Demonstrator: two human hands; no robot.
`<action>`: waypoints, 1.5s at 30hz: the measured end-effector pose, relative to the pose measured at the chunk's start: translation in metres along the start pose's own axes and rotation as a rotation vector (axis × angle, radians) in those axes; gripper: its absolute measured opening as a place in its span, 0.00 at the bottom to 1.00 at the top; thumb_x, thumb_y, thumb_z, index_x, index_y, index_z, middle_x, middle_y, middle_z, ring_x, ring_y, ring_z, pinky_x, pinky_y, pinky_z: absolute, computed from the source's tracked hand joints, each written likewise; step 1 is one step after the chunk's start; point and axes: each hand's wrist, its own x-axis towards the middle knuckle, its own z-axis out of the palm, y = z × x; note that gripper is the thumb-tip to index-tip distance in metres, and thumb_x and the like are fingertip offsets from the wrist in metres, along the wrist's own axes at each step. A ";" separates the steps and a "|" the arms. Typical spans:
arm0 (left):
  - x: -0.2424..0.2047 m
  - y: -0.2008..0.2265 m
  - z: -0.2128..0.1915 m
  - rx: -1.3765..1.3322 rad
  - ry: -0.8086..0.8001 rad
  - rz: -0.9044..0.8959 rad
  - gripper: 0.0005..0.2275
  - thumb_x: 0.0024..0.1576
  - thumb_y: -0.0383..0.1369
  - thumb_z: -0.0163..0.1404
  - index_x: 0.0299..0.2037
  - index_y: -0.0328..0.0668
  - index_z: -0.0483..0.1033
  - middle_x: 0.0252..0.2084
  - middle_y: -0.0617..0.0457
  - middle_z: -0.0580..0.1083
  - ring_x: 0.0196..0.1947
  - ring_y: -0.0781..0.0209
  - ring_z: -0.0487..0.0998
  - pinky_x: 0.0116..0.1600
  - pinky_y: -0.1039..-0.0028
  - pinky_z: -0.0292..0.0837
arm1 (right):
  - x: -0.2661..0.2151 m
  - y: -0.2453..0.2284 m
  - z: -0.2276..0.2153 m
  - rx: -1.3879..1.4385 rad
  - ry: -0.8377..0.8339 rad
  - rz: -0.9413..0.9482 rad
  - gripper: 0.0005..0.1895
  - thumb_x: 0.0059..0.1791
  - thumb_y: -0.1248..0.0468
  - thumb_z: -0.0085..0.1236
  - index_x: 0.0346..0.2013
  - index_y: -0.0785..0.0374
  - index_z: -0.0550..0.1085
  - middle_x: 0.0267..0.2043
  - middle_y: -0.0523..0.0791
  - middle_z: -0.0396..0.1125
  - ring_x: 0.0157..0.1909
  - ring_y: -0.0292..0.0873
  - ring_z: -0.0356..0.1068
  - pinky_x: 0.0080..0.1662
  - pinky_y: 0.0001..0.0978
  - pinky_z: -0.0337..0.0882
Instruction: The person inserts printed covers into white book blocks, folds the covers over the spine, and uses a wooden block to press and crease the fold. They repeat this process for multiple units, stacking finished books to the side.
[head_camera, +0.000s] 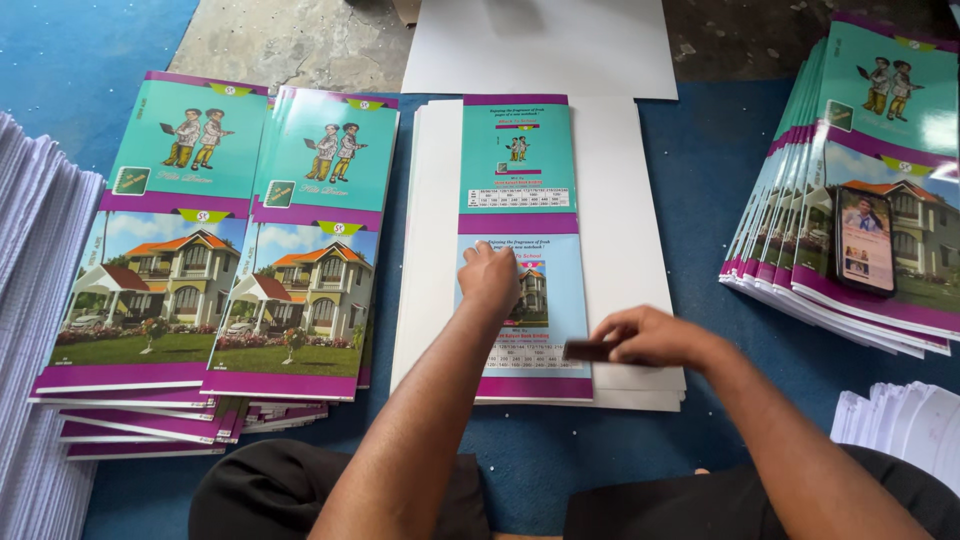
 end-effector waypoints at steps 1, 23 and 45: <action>-0.003 0.001 0.000 -0.011 0.015 0.008 0.10 0.55 0.33 0.56 0.46 0.46 0.80 0.58 0.39 0.69 0.59 0.39 0.70 0.51 0.56 0.76 | 0.001 0.002 -0.007 0.031 0.069 0.081 0.26 0.42 0.70 0.62 0.55 0.54 0.78 0.48 0.49 0.76 0.47 0.46 0.75 0.47 0.42 0.77; -0.073 0.089 -0.038 -0.098 -0.163 -0.029 0.45 0.47 0.58 0.61 0.70 0.44 0.55 0.72 0.27 0.51 0.74 0.29 0.44 0.69 0.36 0.46 | -0.016 0.042 -0.053 -0.562 0.681 0.594 0.25 0.49 0.55 0.64 0.59 0.60 0.75 0.54 0.52 0.75 0.58 0.51 0.75 0.57 0.50 0.73; -0.063 0.043 -0.045 -0.040 0.191 0.147 0.24 0.57 0.28 0.46 0.64 0.20 0.63 0.54 0.17 0.70 0.42 0.32 0.81 0.46 0.56 0.79 | -0.006 0.001 -0.015 -0.428 0.694 0.315 0.39 0.41 0.41 0.68 0.53 0.69 0.76 0.60 0.59 0.67 0.62 0.58 0.68 0.57 0.52 0.72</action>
